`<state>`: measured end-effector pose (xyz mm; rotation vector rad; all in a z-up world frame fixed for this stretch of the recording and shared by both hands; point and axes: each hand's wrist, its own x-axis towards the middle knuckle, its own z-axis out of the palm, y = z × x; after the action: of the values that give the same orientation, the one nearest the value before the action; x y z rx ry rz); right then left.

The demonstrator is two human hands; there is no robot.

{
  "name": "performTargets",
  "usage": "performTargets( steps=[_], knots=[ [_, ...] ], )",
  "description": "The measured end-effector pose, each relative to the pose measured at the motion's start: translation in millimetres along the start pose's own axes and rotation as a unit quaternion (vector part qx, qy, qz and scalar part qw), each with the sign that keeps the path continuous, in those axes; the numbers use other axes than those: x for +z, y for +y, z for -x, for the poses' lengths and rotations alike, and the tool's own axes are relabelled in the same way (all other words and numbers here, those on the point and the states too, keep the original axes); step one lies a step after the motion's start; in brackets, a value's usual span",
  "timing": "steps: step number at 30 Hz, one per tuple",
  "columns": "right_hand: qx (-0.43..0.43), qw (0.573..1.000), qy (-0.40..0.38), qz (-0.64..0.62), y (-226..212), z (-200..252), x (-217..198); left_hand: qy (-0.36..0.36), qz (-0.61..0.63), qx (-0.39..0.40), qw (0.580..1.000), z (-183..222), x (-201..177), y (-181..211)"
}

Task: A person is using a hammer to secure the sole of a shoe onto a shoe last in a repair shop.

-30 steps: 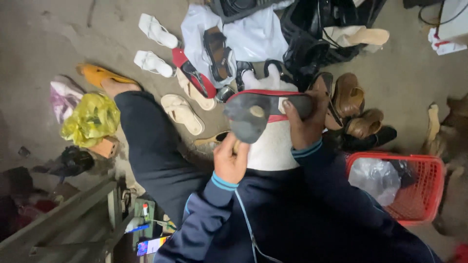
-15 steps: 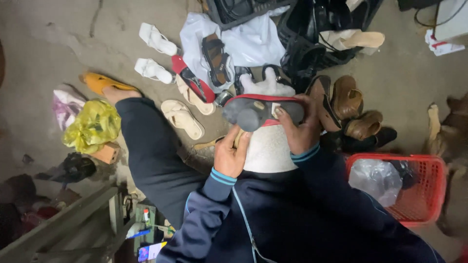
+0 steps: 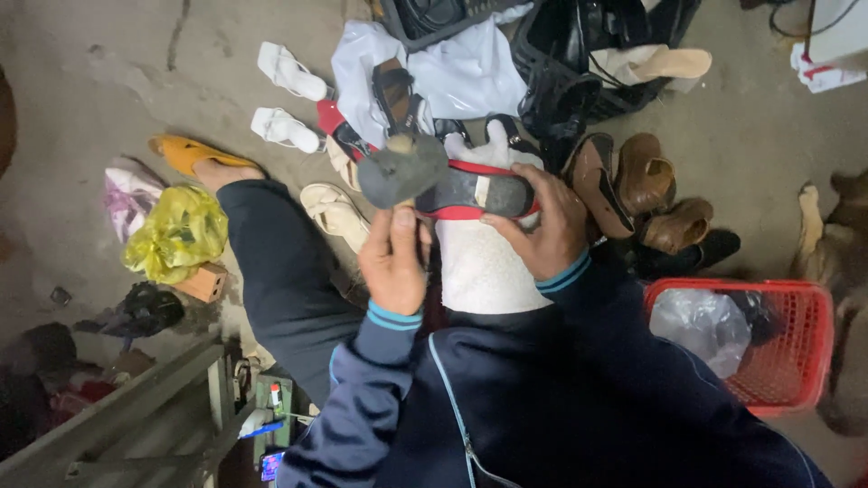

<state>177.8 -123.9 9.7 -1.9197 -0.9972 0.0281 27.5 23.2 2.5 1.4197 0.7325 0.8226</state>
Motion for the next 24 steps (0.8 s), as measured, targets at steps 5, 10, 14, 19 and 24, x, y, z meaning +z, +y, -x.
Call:
performTargets(
  steps=[5,10,14,19,24],
  knots=[
    [-0.004,1.0,0.01,0.028,6.5,4.9,7.0,-0.096,-0.146,-0.085,0.981,4.9,-14.0,-7.5],
    [-0.029,0.999,0.015,0.032,7.2,4.2,7.6,-0.051,-0.05,-0.071,0.995,5.4,5.4,22.5],
    [-0.042,0.998,0.017,0.051,3.4,0.7,7.1,-0.106,-0.125,-0.061,0.985,4.6,7.4,34.4],
    [-0.033,0.998,0.015,0.053,3.2,2.4,10.4,-0.063,-0.08,-0.024,0.995,25.0,-1.0,5.4],
    [-0.045,0.997,0.009,0.06,12.0,3.5,17.8,-0.13,-0.108,0.013,0.985,20.6,1.7,24.1]
  ],
)
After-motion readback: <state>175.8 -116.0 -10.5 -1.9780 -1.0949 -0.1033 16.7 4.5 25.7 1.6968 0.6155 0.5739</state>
